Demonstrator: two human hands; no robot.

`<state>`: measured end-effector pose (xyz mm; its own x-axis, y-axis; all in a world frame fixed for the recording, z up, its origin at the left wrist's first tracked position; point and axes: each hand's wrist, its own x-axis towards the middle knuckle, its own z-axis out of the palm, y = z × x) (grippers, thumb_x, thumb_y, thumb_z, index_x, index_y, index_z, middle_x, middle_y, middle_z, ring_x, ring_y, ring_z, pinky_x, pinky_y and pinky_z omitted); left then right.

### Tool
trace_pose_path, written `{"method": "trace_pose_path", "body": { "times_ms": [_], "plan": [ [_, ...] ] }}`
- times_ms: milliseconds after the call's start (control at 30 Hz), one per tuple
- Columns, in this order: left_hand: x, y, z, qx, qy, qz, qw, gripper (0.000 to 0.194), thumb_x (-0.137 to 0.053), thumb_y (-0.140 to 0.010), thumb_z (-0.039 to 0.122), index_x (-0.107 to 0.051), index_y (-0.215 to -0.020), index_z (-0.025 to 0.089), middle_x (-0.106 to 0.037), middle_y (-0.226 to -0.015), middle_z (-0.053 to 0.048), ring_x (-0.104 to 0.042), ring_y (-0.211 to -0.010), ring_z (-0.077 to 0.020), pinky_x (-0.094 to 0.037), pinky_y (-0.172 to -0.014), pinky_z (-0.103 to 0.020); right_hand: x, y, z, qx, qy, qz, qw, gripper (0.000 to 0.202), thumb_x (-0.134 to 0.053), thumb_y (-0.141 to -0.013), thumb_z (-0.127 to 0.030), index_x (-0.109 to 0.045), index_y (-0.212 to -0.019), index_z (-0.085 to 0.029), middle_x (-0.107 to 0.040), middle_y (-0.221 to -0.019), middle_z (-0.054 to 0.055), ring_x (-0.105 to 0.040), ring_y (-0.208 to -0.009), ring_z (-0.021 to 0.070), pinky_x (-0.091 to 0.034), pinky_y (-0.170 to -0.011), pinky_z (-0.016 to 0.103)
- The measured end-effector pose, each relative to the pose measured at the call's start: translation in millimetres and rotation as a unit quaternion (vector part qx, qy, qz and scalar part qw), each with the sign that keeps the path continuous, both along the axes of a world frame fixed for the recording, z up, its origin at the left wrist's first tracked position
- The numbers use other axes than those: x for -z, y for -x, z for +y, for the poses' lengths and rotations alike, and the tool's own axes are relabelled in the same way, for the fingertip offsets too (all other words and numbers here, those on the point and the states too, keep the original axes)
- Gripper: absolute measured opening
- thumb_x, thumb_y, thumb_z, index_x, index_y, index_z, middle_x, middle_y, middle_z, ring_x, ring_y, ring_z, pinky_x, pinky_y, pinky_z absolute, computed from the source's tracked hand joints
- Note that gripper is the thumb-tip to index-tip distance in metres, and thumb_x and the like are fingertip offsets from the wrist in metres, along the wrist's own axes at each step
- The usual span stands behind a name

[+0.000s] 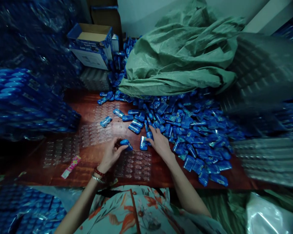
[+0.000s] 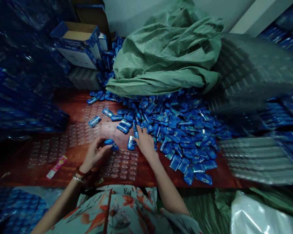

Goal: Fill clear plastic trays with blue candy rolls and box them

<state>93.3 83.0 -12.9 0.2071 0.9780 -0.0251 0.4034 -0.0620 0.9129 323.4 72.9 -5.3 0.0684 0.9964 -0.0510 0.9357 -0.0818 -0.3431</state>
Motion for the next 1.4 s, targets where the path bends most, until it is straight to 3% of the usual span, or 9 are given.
{"method": "trace_pose_path", "body": {
  "times_ms": [167,333,400,500,600,800,1033,1233,1400],
  "plan": [
    [6.1,5,-17,0.011,-0.04,0.009,0.999,0.032,-0.062,-0.078,0.036,-0.056,-0.104,0.017,-0.065,-0.095,-0.005,-0.061,-0.085,-0.0181,-0.049,-0.074,-0.029,-5.6,4,12,-0.029,0.091,-0.039,0.995,0.045,-0.061,-0.08,-0.031,-0.045,-0.12,-0.018,-0.047,-0.111,0.013,-0.063,-0.082,0.0237,-0.047,-0.065,0.032],
    [19.4,4,-21,0.107,-0.105,0.037,0.988,0.022,-0.052,-0.087,0.03,-0.058,-0.104,0.019,-0.063,-0.094,-0.006,-0.059,-0.087,-0.0176,-0.049,-0.08,-0.033,-7.4,-15,-4,-0.013,0.027,0.101,0.994,0.027,-0.061,-0.079,-0.033,-0.049,-0.098,-0.018,-0.055,-0.095,0.007,-0.061,-0.079,0.0218,-0.048,-0.068,0.034],
    [23.5,5,-20,0.121,-0.126,0.05,0.983,0.022,-0.048,-0.089,0.028,-0.056,-0.107,0.018,-0.062,-0.094,-0.007,-0.059,-0.087,-0.0171,-0.049,-0.08,-0.033,-5.3,-18,-16,0.012,-0.007,0.233,0.972,0.025,-0.057,-0.081,-0.035,-0.047,-0.098,-0.021,-0.058,-0.085,0.002,-0.061,-0.069,0.0177,-0.049,-0.063,0.032],
    [28.5,8,-18,0.143,-0.141,0.066,0.977,0.021,-0.045,-0.09,0.025,-0.054,-0.108,0.018,-0.061,-0.093,-0.007,-0.058,-0.086,-0.0163,-0.049,-0.079,-0.031,6.6,-6,-39,0.053,-0.007,0.425,0.904,0.026,-0.052,-0.083,-0.036,-0.045,-0.104,-0.023,-0.061,-0.081,0.0,-0.062,-0.062,0.0148,-0.052,-0.055,0.028],
    [30.9,12,-18,0.175,-0.141,0.097,0.97,0.025,-0.041,-0.091,0.021,-0.052,-0.113,0.019,-0.058,-0.095,-0.007,-0.058,-0.086,-0.0161,-0.049,-0.078,-0.03,24.9,18,-62,0.074,-0.013,0.495,0.866,0.024,-0.051,-0.084,-0.033,-0.048,-0.106,-0.023,-0.063,-0.081,0.001,-0.066,-0.069,0.0154,-0.055,-0.063,0.029],
    [22.2,15,-22,0.226,-0.162,0.21,0.937,0.037,-0.033,-0.089,0.013,-0.048,-0.122,0.021,-0.052,-0.093,-0.006,-0.054,-0.08,-0.0144,-0.047,-0.07,-0.025,42.3,38,-87,0.064,-0.093,0.386,0.916,0.022,-0.047,-0.088,-0.026,-0.055,-0.108,-0.021,-0.063,-0.101,0.006,-0.062,-0.093,0.0169,-0.052,-0.081,0.031],
    [13.4,11,-17,0.26,-0.145,0.249,0.922,0.032,-0.034,-0.088,0.012,-0.052,-0.114,0.02,-0.048,-0.087,-0.004,-0.049,-0.072,-0.0141,-0.044,-0.065,-0.024,39.2,31,-74,-0.023,-0.134,0.326,0.935,0.023,-0.044,-0.089,-0.018,-0.053,-0.11,-0.021,-0.061,-0.1,0.006,-0.059,-0.095,0.0165,-0.05,-0.084,0.03],
    [21.4,10,-19,0.257,-0.162,0.249,0.92,0.038,-0.034,-0.086,0.008,-0.049,-0.119,0.02,-0.048,-0.089,-0.005,-0.049,-0.076,-0.015,-0.044,-0.067,-0.025,8.5,29,-59,-0.228,-0.031,0.089,0.969,0.046,-0.038,-0.08,0.001,-0.048,-0.12,-0.019,-0.055,-0.105,0.008,-0.055,-0.096,0.0174,-0.049,-0.078,0.029],
    [25.6,0,-24,0.27,-0.202,0.257,0.906,0.038,-0.035,-0.086,0.007,-0.049,-0.12,0.018,-0.049,-0.089,-0.006,-0.049,-0.077,-0.0149,-0.046,-0.068,-0.027,-17.1,42,-55,-0.258,0.032,-0.047,0.965,0.039,-0.042,-0.084,-0.004,-0.05,-0.117,-0.022,-0.055,-0.098,0.007,-0.053,-0.094,0.0189,-0.046,-0.079,0.031]
  ]
}}
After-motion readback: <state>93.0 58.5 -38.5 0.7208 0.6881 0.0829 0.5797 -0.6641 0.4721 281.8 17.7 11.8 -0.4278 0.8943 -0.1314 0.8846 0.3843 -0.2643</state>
